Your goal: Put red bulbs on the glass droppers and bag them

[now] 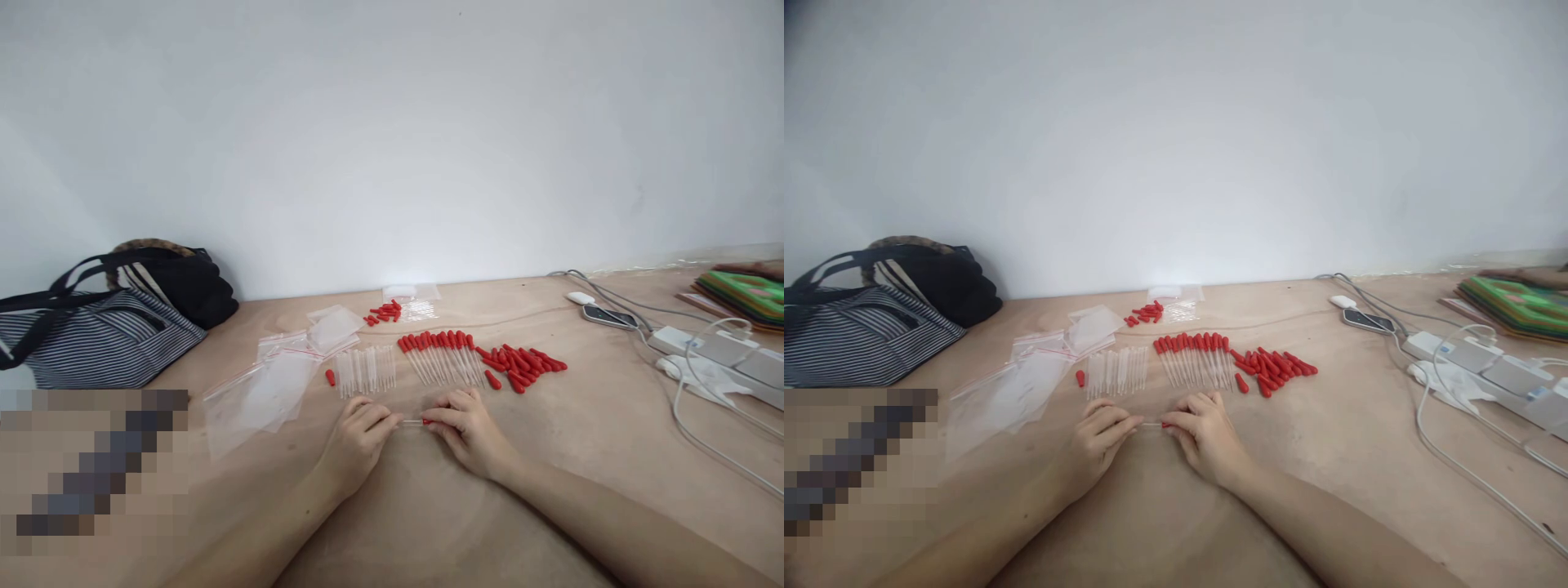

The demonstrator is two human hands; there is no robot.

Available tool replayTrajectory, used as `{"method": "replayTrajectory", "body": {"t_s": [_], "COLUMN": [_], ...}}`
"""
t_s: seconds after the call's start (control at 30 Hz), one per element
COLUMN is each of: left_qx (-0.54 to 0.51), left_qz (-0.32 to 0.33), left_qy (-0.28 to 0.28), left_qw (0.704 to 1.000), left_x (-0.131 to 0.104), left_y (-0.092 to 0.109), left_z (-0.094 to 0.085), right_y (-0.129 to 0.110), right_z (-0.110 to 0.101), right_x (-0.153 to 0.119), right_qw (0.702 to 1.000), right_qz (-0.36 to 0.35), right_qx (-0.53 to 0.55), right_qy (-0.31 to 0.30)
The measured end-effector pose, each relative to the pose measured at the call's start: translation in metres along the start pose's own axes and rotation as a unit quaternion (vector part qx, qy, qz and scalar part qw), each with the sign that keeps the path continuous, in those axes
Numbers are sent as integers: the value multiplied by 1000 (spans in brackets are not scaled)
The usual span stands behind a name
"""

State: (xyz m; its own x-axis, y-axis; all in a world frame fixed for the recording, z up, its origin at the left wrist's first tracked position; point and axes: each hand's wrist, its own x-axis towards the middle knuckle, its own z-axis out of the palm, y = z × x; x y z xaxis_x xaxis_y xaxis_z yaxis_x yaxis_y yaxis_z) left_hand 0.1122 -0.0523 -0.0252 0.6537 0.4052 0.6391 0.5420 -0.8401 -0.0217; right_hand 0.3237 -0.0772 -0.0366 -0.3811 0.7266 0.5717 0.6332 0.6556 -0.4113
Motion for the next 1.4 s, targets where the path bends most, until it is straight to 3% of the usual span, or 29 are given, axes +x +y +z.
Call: {"method": "replayTrajectory", "body": {"t_s": [0.4,0.9,1.4], "left_qx": [-28,-43,-34], "left_qz": [-25,-75,-90], "left_qy": [-9,-1,-18], "left_qw": [999,996,995], "left_x": [1,1,2], "left_y": [4,14,18], "left_z": [-1,1,1], "right_y": [5,1,0], "right_z": [-1,-3,-1], "right_x": [2,3,1], "right_qw": [996,989,993], "right_qz": [-25,-25,-75], "right_qx": [80,146,78], "right_qy": [-35,2,41]}}
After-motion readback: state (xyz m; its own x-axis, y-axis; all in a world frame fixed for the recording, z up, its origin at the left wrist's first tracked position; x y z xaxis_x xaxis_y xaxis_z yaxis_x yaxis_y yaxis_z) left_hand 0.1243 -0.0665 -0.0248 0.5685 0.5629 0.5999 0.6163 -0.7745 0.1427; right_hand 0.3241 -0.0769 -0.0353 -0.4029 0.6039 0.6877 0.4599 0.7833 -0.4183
